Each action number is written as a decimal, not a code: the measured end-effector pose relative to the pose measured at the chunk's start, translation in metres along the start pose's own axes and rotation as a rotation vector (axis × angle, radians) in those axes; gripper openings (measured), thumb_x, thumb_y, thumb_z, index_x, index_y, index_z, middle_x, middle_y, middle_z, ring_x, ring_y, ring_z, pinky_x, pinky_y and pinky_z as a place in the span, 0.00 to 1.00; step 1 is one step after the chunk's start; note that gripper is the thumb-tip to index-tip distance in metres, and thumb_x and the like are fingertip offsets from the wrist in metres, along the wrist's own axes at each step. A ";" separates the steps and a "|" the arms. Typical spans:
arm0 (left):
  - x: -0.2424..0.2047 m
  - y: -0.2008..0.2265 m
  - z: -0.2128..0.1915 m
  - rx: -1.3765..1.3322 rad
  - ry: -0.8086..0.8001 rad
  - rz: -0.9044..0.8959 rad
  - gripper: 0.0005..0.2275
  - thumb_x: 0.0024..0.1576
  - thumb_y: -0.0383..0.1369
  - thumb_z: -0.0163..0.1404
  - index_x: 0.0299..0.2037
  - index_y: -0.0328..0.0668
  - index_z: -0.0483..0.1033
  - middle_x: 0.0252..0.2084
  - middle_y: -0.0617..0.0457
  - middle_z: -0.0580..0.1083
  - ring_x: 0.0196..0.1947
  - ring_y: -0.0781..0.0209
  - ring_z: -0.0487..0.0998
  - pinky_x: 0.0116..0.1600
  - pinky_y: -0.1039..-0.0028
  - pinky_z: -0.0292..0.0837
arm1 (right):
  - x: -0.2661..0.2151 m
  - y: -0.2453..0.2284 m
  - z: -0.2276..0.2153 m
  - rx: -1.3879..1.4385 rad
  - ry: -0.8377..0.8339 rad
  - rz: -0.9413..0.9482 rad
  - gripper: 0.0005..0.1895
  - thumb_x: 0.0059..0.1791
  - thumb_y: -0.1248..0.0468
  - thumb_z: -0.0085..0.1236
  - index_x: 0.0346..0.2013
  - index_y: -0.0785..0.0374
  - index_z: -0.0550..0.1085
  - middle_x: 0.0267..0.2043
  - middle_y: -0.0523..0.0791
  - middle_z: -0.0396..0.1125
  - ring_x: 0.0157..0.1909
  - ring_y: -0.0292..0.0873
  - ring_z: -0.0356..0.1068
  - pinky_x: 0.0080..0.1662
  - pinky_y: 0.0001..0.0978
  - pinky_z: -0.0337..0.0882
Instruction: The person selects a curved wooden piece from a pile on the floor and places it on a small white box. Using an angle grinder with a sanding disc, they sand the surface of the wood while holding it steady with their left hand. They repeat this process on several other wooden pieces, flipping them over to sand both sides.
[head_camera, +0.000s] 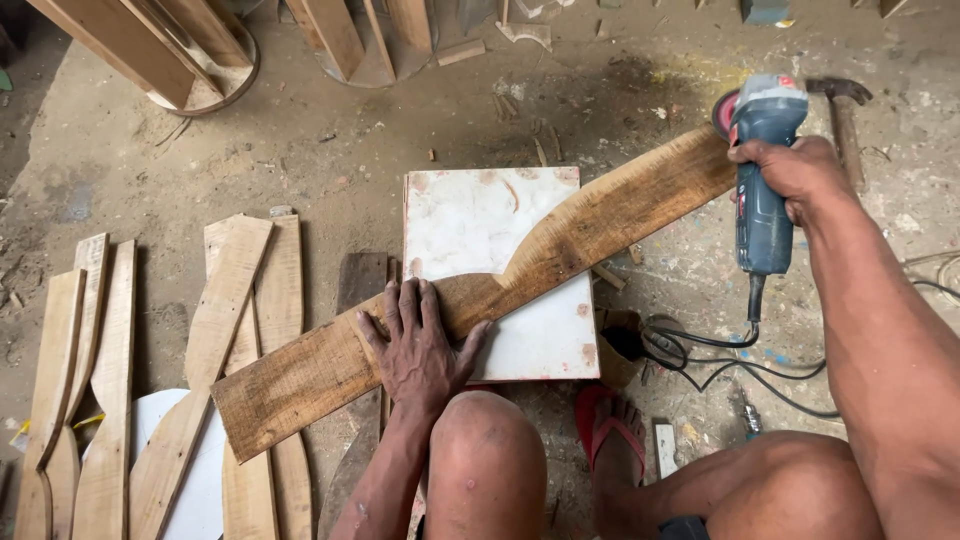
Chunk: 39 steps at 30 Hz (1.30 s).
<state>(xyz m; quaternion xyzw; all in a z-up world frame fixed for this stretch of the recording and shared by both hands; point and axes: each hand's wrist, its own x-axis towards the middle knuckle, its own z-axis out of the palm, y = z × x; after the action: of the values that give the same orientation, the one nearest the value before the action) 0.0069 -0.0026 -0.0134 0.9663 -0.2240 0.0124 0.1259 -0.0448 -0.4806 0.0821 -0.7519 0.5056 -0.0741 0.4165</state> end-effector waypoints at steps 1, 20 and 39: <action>0.000 -0.001 -0.001 -0.013 0.009 0.005 0.47 0.53 0.72 0.38 0.69 0.34 0.59 0.72 0.37 0.59 0.76 0.38 0.46 0.71 0.31 0.25 | -0.003 -0.004 0.003 -0.013 -0.019 0.019 0.23 0.51 0.59 0.65 0.50 0.74 0.68 0.33 0.54 0.73 0.27 0.46 0.75 0.32 0.37 0.78; 0.001 -0.001 0.001 0.003 0.037 -0.008 0.47 0.52 0.72 0.38 0.69 0.36 0.61 0.72 0.39 0.60 0.75 0.38 0.49 0.71 0.33 0.32 | -0.029 -0.017 0.030 -0.056 -0.160 -0.016 0.21 0.49 0.64 0.64 0.50 0.73 0.69 0.33 0.54 0.71 0.28 0.49 0.74 0.30 0.39 0.75; -0.005 0.000 -0.008 -0.028 0.023 0.010 0.40 0.58 0.66 0.38 0.68 0.38 0.61 0.70 0.43 0.57 0.76 0.41 0.47 0.72 0.30 0.27 | -0.121 -0.035 0.100 -0.050 -0.356 -0.168 0.23 0.38 0.68 0.66 0.43 0.79 0.71 0.25 0.59 0.68 0.23 0.56 0.74 0.25 0.52 0.76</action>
<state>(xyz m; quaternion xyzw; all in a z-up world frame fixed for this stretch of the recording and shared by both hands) 0.0024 0.0017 -0.0056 0.9631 -0.2275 0.0210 0.1420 -0.0248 -0.3213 0.0794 -0.8029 0.3610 0.0383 0.4728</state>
